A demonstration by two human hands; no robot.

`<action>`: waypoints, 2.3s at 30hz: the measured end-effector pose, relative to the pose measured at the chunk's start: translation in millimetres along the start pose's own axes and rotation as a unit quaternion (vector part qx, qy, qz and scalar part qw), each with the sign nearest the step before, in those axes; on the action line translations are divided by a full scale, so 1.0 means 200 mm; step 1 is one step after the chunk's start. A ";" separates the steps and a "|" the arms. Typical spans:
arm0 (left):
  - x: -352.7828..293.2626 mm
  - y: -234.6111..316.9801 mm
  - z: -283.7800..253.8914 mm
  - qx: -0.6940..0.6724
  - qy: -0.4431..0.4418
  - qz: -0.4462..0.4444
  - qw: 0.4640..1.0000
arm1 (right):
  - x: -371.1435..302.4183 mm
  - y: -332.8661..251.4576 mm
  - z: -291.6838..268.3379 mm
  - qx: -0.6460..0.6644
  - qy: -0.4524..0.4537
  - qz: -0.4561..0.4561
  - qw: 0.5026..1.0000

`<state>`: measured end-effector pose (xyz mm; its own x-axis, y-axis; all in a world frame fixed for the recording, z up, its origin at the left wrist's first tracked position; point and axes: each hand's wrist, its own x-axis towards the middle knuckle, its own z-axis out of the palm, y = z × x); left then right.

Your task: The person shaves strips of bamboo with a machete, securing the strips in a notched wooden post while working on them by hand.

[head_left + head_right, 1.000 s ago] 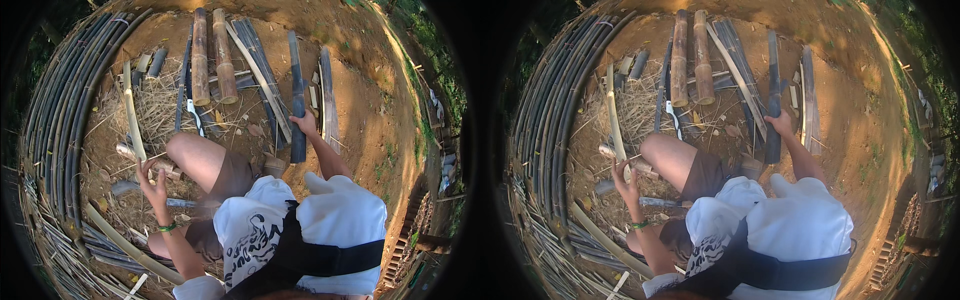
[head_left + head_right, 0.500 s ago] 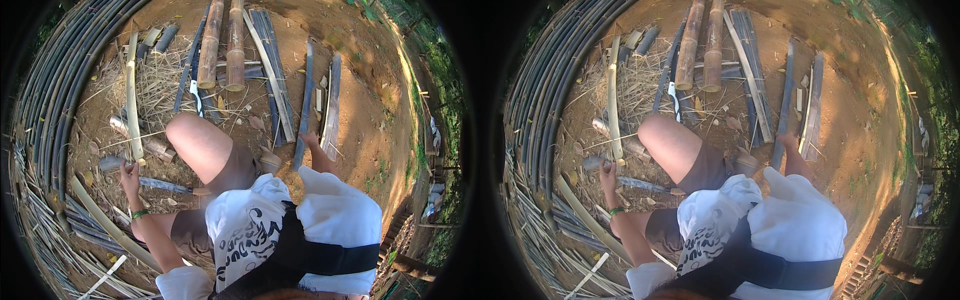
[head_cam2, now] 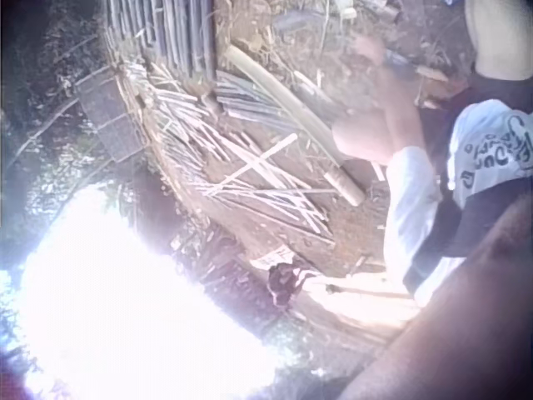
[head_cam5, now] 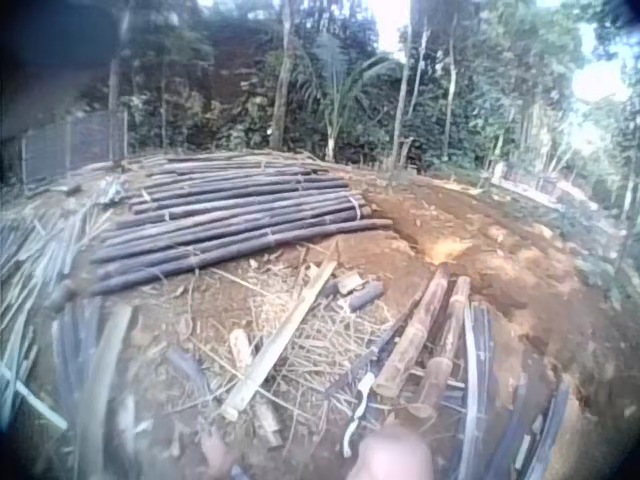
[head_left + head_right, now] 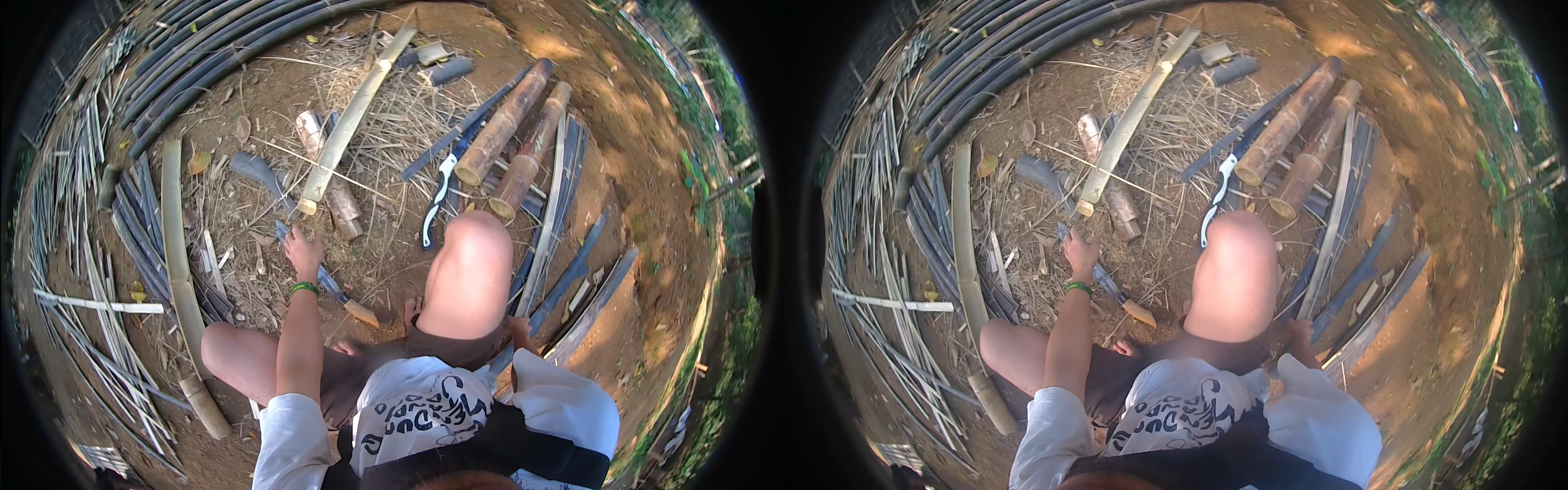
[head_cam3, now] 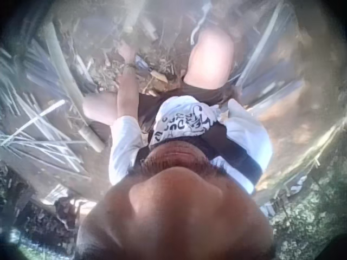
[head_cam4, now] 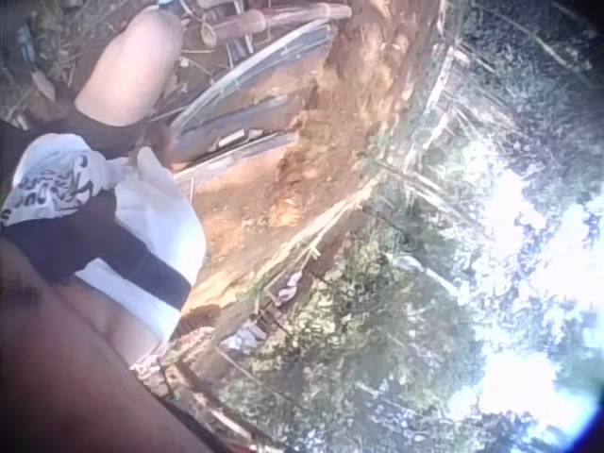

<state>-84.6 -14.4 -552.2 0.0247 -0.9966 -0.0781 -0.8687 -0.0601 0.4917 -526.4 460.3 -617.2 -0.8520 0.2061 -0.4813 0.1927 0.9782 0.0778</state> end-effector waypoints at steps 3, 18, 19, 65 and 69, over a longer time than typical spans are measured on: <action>0.01 0.20 0.06 -0.057 0.094 0.067 0.992 | 0.18 0.11 -0.02 0.074 0.104 -0.064 0.990; 0.30 0.38 -0.06 -0.190 0.105 0.098 0.971 | 0.02 0.02 -0.05 0.049 0.060 -0.048 0.996; 0.30 0.38 -0.07 -0.206 0.114 0.090 0.968 | 0.02 0.01 -0.07 0.054 0.061 -0.049 0.995; -0.77 0.39 -3.06 -0.502 0.540 0.437 0.516 | -2.26 -1.15 0.39 0.038 -0.282 -0.537 0.795; -0.75 0.48 -3.17 -0.488 0.418 0.529 0.554 | -2.32 -1.23 0.26 0.156 -0.298 -0.584 0.738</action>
<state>142.2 94.8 56.9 0.3316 -0.1559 0.9305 0.0557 0.9878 0.1456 -152.8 122.2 -459.1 -0.1772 -0.9136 -0.3661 -0.3221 0.4053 -0.8556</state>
